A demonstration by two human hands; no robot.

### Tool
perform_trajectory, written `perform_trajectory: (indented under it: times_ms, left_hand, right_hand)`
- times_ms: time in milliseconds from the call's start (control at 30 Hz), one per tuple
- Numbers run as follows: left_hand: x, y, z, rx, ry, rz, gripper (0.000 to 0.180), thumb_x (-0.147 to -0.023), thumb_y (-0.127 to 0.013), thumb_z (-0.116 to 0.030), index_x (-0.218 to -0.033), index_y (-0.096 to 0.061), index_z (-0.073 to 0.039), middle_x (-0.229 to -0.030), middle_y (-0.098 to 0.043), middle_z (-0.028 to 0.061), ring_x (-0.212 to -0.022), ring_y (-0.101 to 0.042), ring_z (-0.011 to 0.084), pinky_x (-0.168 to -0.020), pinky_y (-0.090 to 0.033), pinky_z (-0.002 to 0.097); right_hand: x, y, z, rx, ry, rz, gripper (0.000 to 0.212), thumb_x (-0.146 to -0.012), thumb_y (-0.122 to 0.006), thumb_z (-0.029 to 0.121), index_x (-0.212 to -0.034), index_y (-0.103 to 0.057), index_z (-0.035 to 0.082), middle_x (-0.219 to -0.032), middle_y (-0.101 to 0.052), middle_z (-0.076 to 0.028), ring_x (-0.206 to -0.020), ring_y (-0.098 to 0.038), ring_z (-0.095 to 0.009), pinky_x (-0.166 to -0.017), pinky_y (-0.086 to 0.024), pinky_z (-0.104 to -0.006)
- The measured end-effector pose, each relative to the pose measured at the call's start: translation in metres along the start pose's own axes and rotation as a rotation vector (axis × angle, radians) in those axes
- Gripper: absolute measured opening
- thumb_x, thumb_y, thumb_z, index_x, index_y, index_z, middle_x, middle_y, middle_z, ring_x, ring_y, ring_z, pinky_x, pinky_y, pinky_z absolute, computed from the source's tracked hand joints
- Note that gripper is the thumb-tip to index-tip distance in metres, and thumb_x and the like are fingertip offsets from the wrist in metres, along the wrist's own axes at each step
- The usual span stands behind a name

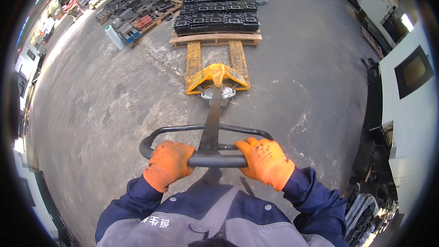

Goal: The person positions a pallet jack under a pallet of metal parts, then wraps the pallet with plastic film using a roll held by a coworker. The pallet remains on the floor after wrapping.

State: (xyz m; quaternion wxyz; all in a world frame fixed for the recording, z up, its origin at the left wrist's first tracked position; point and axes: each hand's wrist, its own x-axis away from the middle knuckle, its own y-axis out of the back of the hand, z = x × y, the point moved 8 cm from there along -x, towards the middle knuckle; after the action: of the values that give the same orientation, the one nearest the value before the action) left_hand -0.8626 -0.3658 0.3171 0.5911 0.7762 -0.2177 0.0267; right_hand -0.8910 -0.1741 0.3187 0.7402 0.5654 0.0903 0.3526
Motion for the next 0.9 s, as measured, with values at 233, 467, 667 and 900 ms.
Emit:
perform_trajectory:
  times_ms: [233, 467, 667, 900]
  left_hand:
    - [-0.012, 0.021, 0.003, 0.025, -0.075, -0.188, 0.012, -0.071, -0.069, -0.02, -0.075, -0.067, -0.009, -0.07, -0.066, 0.0153, -0.07, -0.066, 0.0371, -0.067, -0.052, 0.0462]
    - [0.001, -0.001, 0.004, 0.008, -0.075, -0.26, 0.011, -0.071, -0.069, -0.019, -0.076, -0.066, -0.009, -0.068, -0.065, 0.0149, -0.072, -0.066, 0.0374, -0.067, -0.051, 0.047]
    - [0.05, -0.13, 0.018, -0.001, 0.172, 0.2, 0.023, -0.073, -0.072, -0.023, -0.094, -0.072, -0.014, -0.092, -0.072, 0.0134, -0.092, -0.07, 0.0343, -0.081, -0.055, 0.0445]
    - [0.085, -0.197, 0.018, -0.09, 0.186, -0.007, 0.022, -0.074, -0.071, -0.017, -0.096, -0.073, -0.016, -0.094, -0.073, 0.0118, -0.095, -0.07, 0.0329, -0.081, -0.056, 0.044]
  right_hand:
    - [-0.004, 0.016, -0.005, 0.234, -0.166, -0.033, 0.019, -0.073, -0.072, 0.027, -0.085, -0.069, 0.012, -0.083, -0.069, -0.012, -0.08, -0.068, -0.034, -0.074, -0.054, -0.0422]
    - [-0.002, -0.011, -0.011, -0.103, -0.161, 0.216, 0.022, -0.078, -0.066, 0.032, -0.091, -0.071, 0.014, -0.083, -0.07, -0.013, -0.084, -0.068, -0.033, -0.077, -0.053, -0.0417]
    - [0.042, -0.148, 0.004, 0.072, -0.213, 0.293, 0.026, -0.078, -0.065, 0.036, -0.093, -0.072, 0.016, -0.092, -0.073, -0.012, -0.093, -0.069, -0.031, -0.085, -0.053, -0.0414]
    - [0.064, -0.227, 0.01, 0.184, -0.271, 0.034, 0.021, -0.077, -0.069, 0.031, -0.092, -0.072, 0.017, -0.09, -0.073, -0.012, -0.088, -0.07, -0.031, -0.081, -0.055, -0.0419]
